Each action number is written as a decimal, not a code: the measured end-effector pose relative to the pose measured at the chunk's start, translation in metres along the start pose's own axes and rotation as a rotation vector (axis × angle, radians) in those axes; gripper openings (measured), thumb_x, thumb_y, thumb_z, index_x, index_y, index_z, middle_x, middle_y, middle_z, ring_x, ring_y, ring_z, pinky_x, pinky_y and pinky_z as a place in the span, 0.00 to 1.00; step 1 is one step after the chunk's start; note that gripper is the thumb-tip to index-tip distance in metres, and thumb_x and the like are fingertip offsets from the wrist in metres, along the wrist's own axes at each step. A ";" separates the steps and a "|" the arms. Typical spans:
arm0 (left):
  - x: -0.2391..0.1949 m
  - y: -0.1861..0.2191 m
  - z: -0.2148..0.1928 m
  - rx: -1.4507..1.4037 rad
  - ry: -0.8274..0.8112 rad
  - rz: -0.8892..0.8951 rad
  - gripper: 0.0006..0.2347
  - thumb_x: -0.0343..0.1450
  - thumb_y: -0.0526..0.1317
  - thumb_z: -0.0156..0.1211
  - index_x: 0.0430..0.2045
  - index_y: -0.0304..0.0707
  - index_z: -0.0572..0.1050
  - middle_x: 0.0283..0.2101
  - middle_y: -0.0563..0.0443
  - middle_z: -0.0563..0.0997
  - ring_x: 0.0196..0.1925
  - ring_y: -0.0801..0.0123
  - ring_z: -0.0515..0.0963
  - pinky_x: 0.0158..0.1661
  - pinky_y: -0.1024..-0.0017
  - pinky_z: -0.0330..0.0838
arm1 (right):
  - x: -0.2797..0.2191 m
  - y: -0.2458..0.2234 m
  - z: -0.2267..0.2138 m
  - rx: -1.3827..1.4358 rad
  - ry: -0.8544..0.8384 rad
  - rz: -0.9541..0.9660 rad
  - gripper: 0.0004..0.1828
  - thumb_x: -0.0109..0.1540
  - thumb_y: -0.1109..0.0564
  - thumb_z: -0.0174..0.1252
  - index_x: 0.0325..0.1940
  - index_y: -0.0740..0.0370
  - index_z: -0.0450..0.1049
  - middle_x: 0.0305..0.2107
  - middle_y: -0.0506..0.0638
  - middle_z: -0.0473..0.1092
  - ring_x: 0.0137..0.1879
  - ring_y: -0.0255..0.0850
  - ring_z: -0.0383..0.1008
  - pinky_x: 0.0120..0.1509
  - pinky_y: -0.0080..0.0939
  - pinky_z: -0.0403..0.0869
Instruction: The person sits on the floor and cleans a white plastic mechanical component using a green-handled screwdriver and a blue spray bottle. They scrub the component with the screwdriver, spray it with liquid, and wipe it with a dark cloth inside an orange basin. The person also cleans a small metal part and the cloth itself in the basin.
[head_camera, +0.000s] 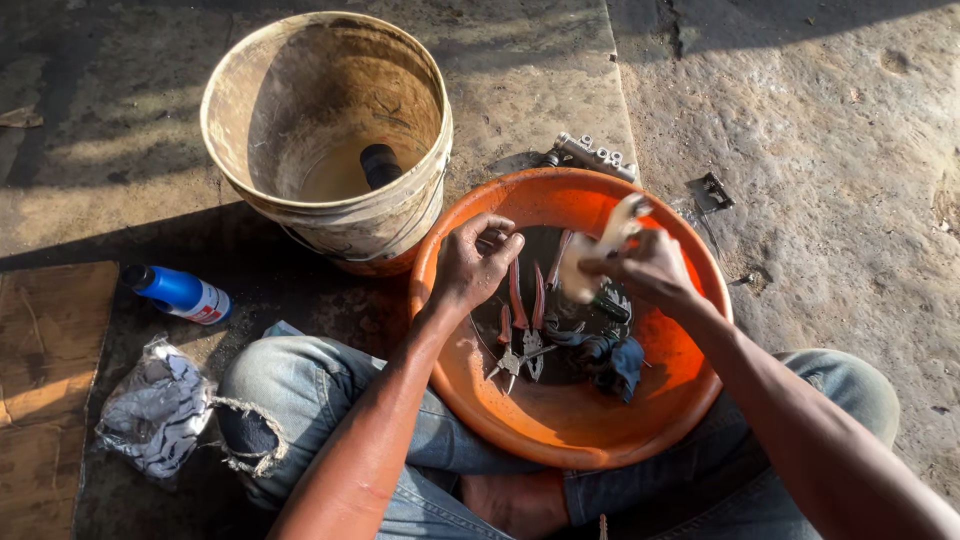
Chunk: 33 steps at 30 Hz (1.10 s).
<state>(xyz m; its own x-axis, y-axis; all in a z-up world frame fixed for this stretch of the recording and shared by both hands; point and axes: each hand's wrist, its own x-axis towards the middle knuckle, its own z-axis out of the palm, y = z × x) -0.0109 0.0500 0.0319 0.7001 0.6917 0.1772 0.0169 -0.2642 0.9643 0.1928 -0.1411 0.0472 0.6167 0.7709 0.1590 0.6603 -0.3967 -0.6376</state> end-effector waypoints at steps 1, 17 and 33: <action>0.001 0.011 -0.005 -0.003 -0.020 0.007 0.10 0.68 0.42 0.68 0.37 0.35 0.81 0.30 0.54 0.82 0.32 0.76 0.80 0.36 0.75 0.75 | -0.002 0.002 0.005 0.035 -0.103 0.176 0.24 0.54 0.42 0.73 0.39 0.67 0.82 0.27 0.54 0.76 0.27 0.40 0.70 0.31 0.40 0.70; 0.169 0.032 -0.150 1.717 -0.869 -0.271 0.31 0.63 0.51 0.77 0.60 0.57 0.67 0.68 0.52 0.61 0.65 0.53 0.69 0.59 0.54 0.73 | 0.052 0.045 0.036 0.761 -0.517 0.816 0.26 0.60 0.32 0.56 0.43 0.55 0.72 0.28 0.47 0.74 0.30 0.32 0.71 0.34 0.35 0.67; 0.155 -0.036 -0.130 1.680 -1.188 -0.443 0.24 0.60 0.50 0.72 0.49 0.56 0.70 0.54 0.55 0.65 0.55 0.59 0.70 0.53 0.54 0.73 | 0.057 0.050 0.059 0.705 -0.571 0.699 0.25 0.57 0.35 0.63 0.39 0.60 0.79 0.28 0.46 0.77 0.31 0.33 0.72 0.37 0.36 0.72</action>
<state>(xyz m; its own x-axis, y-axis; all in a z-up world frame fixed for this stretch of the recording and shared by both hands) 0.0041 0.2538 0.0501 0.4680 0.3839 -0.7960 0.2685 -0.9199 -0.2859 0.2359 -0.0875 -0.0205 0.3507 0.6771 -0.6469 -0.2486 -0.5987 -0.7614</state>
